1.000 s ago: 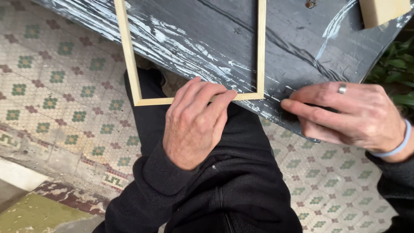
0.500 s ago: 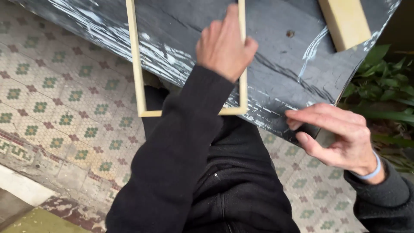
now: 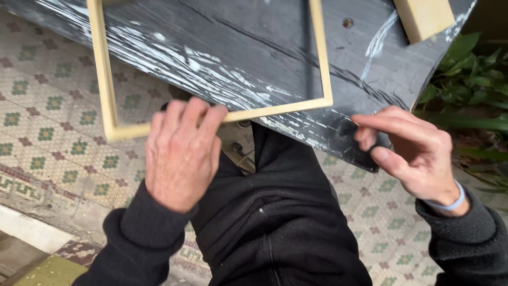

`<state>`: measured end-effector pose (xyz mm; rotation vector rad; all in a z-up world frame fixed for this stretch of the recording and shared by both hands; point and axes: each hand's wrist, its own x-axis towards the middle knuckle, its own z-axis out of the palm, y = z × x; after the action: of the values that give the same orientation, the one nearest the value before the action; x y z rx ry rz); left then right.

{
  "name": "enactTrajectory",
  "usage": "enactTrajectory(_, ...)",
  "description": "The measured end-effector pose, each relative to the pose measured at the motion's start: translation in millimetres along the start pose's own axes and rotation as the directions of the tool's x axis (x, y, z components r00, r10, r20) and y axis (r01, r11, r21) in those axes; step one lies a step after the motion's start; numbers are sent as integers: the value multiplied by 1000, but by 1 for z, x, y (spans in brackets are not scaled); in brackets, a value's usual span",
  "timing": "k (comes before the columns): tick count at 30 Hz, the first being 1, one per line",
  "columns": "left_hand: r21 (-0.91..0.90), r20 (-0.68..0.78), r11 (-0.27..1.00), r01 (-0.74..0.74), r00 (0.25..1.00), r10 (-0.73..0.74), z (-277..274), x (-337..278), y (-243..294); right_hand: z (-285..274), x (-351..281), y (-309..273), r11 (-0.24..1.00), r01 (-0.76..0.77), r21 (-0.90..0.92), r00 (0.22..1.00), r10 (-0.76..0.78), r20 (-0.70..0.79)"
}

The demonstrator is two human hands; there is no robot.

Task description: Assembling and gluing wooden picture frames.

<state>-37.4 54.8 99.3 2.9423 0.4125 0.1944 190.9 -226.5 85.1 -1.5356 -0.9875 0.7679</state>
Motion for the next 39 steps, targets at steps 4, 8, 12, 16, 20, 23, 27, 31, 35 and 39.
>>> enactTrajectory(4, 59, -42, 998, -38, 998, 40, 29, 6, -21, 4, 2, 4, 990, -30, -139, 1000, 31, 4)
enactTrajectory(8, -20, -85, 997, -74, 994, 72, 34, 14, -20, 10, 6, 16, 977, 6, -214, 999, 4, 47)
enactTrajectory(12, -208, -188, 953, -220, 965, 182, 48, 18, -3, 23, 20, 2, 950, 4, -311, 997, 21, 77)
enactTrajectory(16, -319, -214, 916, -243, 960, 180, 48, 23, 24, 31, 27, -5, 912, 3, -409, 993, 45, 110)
enactTrajectory(20, -406, -214, 888, -214, 967, 135, 49, 24, 30, 34, 31, -5, 777, 131, -615, 986, -39, 161)
enactTrajectory(23, -425, -218, 882, -203, 969, 118, 50, 23, 31, 36, 33, -10, 714, 194, -673, 977, -82, 195)
enactTrajectory(27, -428, -243, 878, -212, 963, 114, 53, 23, 29, 38, 36, -13, 639, 260, -724, 964, -128, 234)
enactTrajectory(31, -422, -251, 880, -218, 961, 118, 50, 24, 29, 35, 41, -19, 514, 336, -789, 940, -126, 318)
enactTrajectory(35, -411, -254, 884, -222, 959, 123, 51, 23, 30, 30, 45, -21, 413, 478, -775, 874, -139, 465)
enactTrajectory(39, -424, -259, 880, -214, 960, 109, 54, 24, 30, 27, 45, -21, 441, 494, -750, 861, -128, 492)
